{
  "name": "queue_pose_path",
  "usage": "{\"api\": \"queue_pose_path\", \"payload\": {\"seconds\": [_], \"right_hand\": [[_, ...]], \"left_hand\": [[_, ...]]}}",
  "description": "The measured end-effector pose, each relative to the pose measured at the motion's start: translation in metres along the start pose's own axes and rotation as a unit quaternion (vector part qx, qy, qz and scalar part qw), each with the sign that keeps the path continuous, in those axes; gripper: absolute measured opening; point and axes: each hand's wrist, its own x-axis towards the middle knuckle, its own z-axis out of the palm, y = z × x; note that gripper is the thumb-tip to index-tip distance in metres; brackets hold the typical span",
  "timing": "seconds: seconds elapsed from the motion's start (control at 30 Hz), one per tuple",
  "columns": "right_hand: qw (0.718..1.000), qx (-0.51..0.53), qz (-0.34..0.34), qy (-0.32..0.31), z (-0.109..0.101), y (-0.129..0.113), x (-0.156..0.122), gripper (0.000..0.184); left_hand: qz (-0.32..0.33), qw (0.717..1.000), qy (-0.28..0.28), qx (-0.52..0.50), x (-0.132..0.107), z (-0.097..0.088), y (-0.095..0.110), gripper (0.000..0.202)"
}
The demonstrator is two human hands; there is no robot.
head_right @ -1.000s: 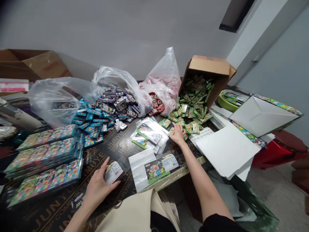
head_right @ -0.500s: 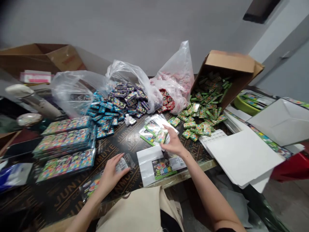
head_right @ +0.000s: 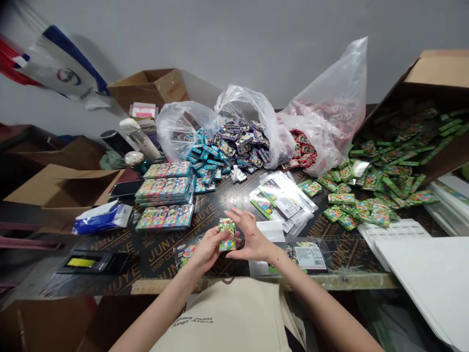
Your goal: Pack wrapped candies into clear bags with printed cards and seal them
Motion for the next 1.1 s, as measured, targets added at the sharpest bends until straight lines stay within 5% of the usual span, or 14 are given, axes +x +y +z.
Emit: {"api": "queue_pose_path", "payload": {"seconds": [0.07, 0.17, 0.27, 0.37, 0.47, 0.67, 0.73, 0.8, 0.93, 1.1], "right_hand": [[1.000, 0.001, 0.010, 0.010, 0.001, 0.003, -0.004, 0.090], [0.999, -0.031, 0.023, 0.016, -0.002, 0.012, -0.010, 0.082], [0.993, -0.097, 0.056, 0.030, -0.006, 0.028, -0.017, 0.078], [0.985, -0.148, 0.083, 0.022, -0.005, 0.041, -0.020, 0.079], [0.983, -0.159, 0.085, -0.028, 0.000, 0.042, -0.019, 0.083], [0.991, 0.012, 0.025, -0.131, -0.001, 0.033, -0.012, 0.087], [0.989, 0.103, 0.037, -0.095, -0.002, 0.032, -0.006, 0.086], [0.972, 0.210, 0.103, 0.022, 0.000, 0.029, 0.004, 0.085], [0.834, 0.442, 0.246, 0.220, 0.013, 0.008, 0.033, 0.076], [0.717, 0.527, 0.321, 0.324, 0.027, -0.012, 0.061, 0.044]], "left_hand": [[-0.013, 0.999, -0.031, 0.014, 0.000, -0.007, 0.001, 0.035], [0.046, 0.981, -0.004, 0.188, 0.001, -0.027, 0.001, 0.041], [0.150, 0.864, 0.073, 0.474, 0.003, -0.053, -0.002, 0.061], [0.172, 0.726, 0.068, 0.662, 0.003, -0.071, -0.009, 0.092], [0.178, 0.685, 0.058, 0.704, 0.001, -0.075, -0.015, 0.102], [0.224, 0.724, -0.004, 0.653, -0.008, -0.069, -0.011, 0.108], [0.237, 0.742, 0.018, 0.626, -0.009, -0.064, -0.004, 0.104], [0.262, 0.764, 0.098, 0.582, -0.006, -0.057, 0.004, 0.099], [0.302, 0.834, 0.252, 0.387, 0.010, -0.039, 0.015, 0.080], [0.236, 0.942, 0.190, 0.142, 0.020, -0.024, 0.004, 0.036]]}}
